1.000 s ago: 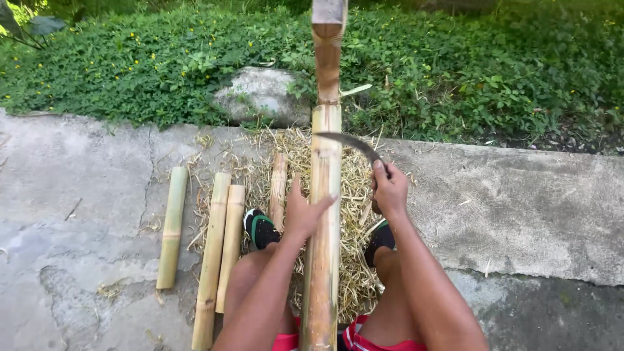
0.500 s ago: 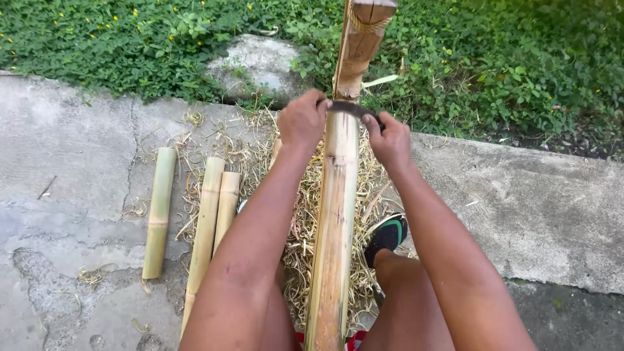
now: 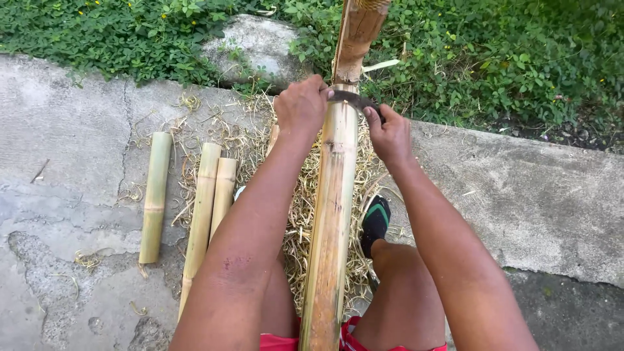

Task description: Stripping outer layers and nodes from a bamboo pole using a curved blade.

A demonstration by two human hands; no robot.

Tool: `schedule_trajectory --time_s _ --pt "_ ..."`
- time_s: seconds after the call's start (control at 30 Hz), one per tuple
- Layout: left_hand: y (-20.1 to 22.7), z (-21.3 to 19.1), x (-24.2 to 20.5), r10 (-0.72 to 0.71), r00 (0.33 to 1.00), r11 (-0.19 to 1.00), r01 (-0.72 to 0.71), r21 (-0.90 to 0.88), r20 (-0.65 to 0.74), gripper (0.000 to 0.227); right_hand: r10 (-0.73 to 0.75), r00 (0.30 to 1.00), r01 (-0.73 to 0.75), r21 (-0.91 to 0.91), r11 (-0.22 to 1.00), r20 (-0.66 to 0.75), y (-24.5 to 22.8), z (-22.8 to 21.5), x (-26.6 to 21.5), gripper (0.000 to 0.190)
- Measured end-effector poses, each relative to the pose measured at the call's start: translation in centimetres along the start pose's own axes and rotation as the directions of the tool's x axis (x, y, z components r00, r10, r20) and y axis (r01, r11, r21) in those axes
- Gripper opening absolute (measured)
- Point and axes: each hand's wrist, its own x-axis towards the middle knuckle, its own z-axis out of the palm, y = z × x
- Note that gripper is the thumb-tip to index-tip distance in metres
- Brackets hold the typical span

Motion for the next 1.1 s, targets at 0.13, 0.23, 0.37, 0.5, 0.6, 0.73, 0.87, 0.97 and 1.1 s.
schedule_trajectory --time_s 0.13,0.23,0.37,0.5,0.6,0.73,0.87,0.97,1.1 --pt "0.0 -0.3 -1.5 0.032 0.999 0.997 -0.032 0.066 0.006 0.027 -0.025 0.999 0.024 -0.037 0.999 -0.028 -0.8 -0.5 -1.9 0.043" --pt "0.4 -0.6 -3.0 0.004 0.997 0.999 -0.007 0.037 0.077 0.029 -0.039 0.999 0.039 -0.012 0.999 -0.018 -0.7 -0.9 -3.4 0.039" --pt "0.3 -1.8 -5.3 -0.032 0.973 0.982 -0.013 0.189 0.230 0.037 0.184 0.971 -0.186 -0.003 0.983 0.155 -0.8 -1.8 -5.8 0.041" --pt "0.2 -3.4 -7.8 -0.032 0.931 0.972 -0.056 0.227 0.363 0.025 0.341 0.839 -0.321 -0.120 0.939 0.425 -3.2 -4.5 -7.4 0.037" --pt "1.4 -4.4 -6.9 -0.122 0.910 0.990 0.082 0.118 0.395 0.026 0.186 0.937 -0.181 -0.043 0.982 0.297 -2.0 -3.8 -5.4 0.038" --pt "0.2 -1.4 -2.6 -0.178 0.932 0.984 0.174 0.043 0.316 0.027 0.226 0.949 -0.200 -0.133 0.971 0.221 -0.7 -1.4 -1.0 0.040" --pt "-0.6 0.4 0.8 -0.118 0.987 0.988 0.128 -0.090 0.108 0.024 -0.010 0.999 0.016 -0.210 0.977 0.030 -1.6 -1.3 2.4 0.040" --pt "-0.7 0.5 1.8 -0.102 0.993 0.989 0.108 -0.105 0.057 0.023 -0.065 0.998 0.064 -0.234 0.970 0.002 -1.5 -0.9 3.4 0.039" --pt "-0.2 -0.8 2.0 -0.144 0.979 0.980 0.161 -0.119 0.142 0.025 -0.126 0.992 0.122 -0.172 0.978 -0.013 -1.2 -0.7 3.3 0.040"
